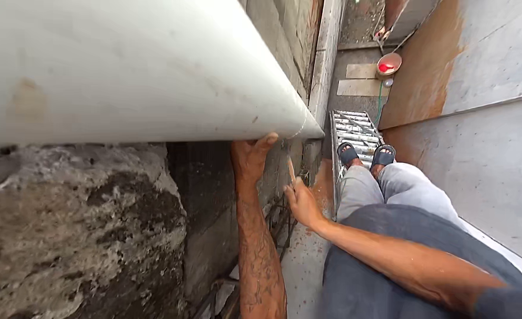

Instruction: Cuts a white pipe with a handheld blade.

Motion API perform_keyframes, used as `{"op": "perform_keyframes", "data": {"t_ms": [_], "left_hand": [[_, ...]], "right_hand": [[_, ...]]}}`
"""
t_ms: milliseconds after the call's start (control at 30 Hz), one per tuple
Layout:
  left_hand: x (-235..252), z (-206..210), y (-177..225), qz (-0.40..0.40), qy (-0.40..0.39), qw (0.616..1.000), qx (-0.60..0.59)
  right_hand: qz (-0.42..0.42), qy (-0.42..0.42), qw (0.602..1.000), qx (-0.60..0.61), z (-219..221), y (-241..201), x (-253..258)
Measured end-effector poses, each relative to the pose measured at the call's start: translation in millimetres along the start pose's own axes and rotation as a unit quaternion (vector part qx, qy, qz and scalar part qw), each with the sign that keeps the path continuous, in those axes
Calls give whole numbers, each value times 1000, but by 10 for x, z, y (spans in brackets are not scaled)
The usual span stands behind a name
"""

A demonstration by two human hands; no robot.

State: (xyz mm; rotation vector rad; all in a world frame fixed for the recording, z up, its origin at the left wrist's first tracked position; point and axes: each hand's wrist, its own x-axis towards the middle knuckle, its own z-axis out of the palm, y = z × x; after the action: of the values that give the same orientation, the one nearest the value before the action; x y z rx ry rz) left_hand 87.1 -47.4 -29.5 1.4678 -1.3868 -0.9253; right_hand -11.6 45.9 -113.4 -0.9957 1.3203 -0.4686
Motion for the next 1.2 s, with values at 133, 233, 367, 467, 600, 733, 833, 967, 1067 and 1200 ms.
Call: {"op": "perform_keyframes", "data": {"t_ms": [133,233,367,467,600,733,833,967,1067,1200], "left_hand": [[-63,-8,-14,-14,16,1000,-4],[89,14,-21,12,16,1000,-11],[84,31,-17,12,14,1000,-19],[-42,-9,-20,1,11,1000,-8],[89,34,-19,21,16,999,-22],[-72,-39,-30,9,8,1000,18],[84,3,-59,30,3,1000,9],[-32,7,-38,13,9,1000,-11],[62,20,-49,17,16,1000,-16],[7,11,-49,5,22,1000,7]], "right_hand": [[21,11,999,27,77,-93,116],[11,-3,1000,-7,-32,-88,116],[3,13,1000,3,-137,-359,429],[-36,33,999,12,0,-124,254],[9,-10,1000,7,-102,-229,251],[-40,15,999,31,7,-103,194],[-9,13,1000,10,-41,-110,140],[-39,38,997,54,-15,-263,379],[-14,22,999,18,74,-24,123],[82,-36,996,19,142,-24,106]]}}
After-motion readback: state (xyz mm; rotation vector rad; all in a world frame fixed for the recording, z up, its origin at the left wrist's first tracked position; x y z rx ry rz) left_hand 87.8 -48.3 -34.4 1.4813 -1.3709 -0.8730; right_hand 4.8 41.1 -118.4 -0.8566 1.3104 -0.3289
